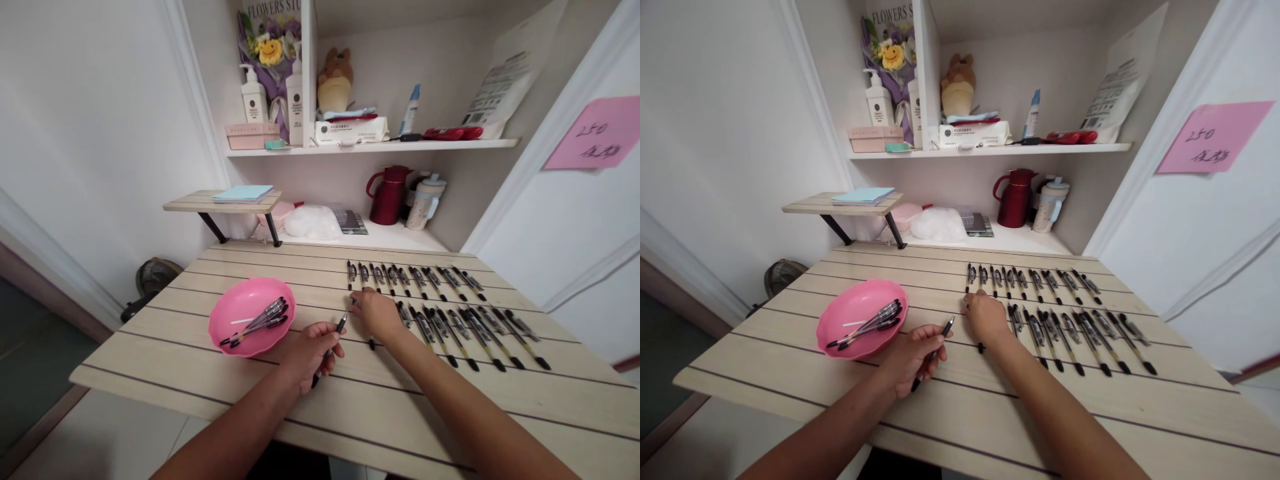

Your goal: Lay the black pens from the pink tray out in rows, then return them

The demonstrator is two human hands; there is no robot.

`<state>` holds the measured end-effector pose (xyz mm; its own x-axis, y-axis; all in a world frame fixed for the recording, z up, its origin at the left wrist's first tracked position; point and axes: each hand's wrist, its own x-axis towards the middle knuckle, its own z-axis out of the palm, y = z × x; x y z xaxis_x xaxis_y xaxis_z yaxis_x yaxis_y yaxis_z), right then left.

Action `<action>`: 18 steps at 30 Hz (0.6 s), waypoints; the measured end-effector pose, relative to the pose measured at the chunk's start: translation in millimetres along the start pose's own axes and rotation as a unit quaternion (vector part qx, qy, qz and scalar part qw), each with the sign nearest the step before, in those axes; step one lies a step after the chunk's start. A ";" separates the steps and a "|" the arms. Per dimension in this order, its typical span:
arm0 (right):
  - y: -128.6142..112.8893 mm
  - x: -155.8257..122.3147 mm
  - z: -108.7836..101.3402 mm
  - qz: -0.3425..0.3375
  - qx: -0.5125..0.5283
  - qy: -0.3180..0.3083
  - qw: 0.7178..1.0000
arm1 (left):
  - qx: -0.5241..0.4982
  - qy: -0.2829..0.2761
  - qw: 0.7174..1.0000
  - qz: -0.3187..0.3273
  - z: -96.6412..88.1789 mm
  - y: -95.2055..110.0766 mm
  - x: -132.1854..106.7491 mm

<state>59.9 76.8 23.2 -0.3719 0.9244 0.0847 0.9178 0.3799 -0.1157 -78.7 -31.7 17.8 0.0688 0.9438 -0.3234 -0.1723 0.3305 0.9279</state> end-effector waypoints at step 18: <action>14.1 -15.4 -6.0 0.048 0.364 -0.004 0.930 | -0.004 -0.011 1.000 -0.006 3.3 1.9 -1.0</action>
<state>79.4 67.8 26.2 -0.2958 0.9547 0.0328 0.6110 0.2155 -0.7618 -75.9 -32.1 20.5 0.0932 0.9397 -0.3292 -0.1783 0.3410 0.9230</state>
